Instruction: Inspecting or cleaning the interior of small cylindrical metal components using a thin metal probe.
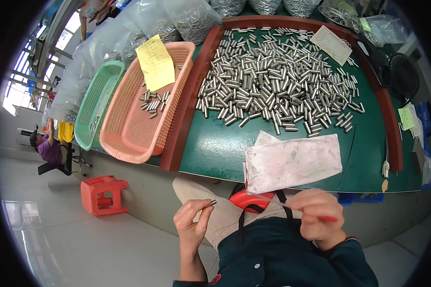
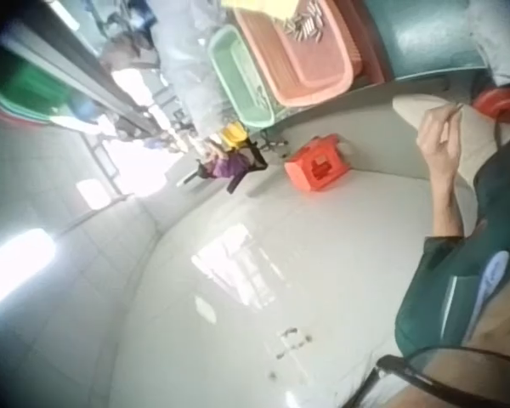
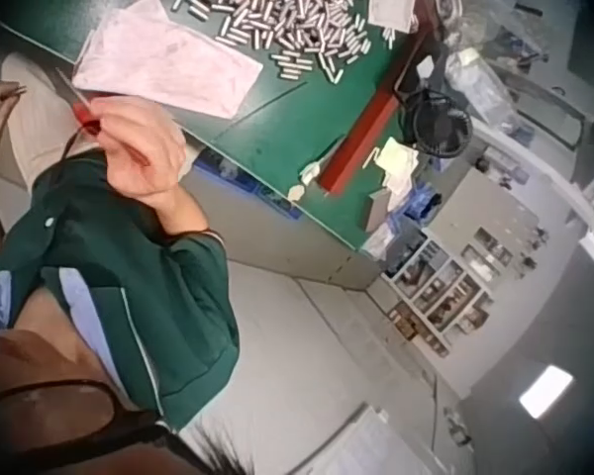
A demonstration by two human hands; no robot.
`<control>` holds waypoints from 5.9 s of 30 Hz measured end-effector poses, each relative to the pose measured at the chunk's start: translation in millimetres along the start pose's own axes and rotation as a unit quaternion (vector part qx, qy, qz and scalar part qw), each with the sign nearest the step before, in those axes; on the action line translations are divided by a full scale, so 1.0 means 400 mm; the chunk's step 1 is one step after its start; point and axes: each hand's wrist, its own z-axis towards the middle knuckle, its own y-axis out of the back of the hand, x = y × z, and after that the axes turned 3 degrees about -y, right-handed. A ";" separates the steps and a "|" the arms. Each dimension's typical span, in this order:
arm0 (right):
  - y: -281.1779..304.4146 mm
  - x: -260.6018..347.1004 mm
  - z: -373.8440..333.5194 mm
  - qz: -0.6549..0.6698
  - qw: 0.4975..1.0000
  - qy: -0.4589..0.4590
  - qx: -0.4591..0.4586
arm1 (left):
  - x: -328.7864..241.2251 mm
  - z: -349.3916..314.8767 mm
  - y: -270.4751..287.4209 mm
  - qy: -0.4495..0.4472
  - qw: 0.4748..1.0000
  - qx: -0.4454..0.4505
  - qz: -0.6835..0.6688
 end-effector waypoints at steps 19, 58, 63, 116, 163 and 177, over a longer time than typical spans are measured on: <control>0.044 -0.104 -0.029 0.062 0.927 -0.145 -0.340 | -0.123 0.244 -0.140 -0.273 0.960 -0.043 0.048; 0.035 -0.113 -0.041 0.037 0.933 -0.154 -0.324 | -0.065 0.073 -0.027 0.083 0.911 -0.142 -0.379; 0.046 -0.108 -0.046 0.036 0.931 -0.167 -0.324 | 0.058 -0.029 -0.009 0.305 0.708 -0.142 -0.621; 0.041 -0.107 -0.043 0.018 0.942 -0.169 -0.290 | 0.109 -0.073 -0.072 0.412 0.625 -0.228 -0.623; 0.038 -0.107 -0.042 0.037 0.937 -0.174 -0.302 | 0.079 -0.040 -0.096 0.316 0.682 -0.045 -0.658; 0.035 -0.109 -0.040 0.022 0.938 -0.168 -0.302 | 0.121 -0.050 -0.125 0.292 0.565 -0.005 -0.772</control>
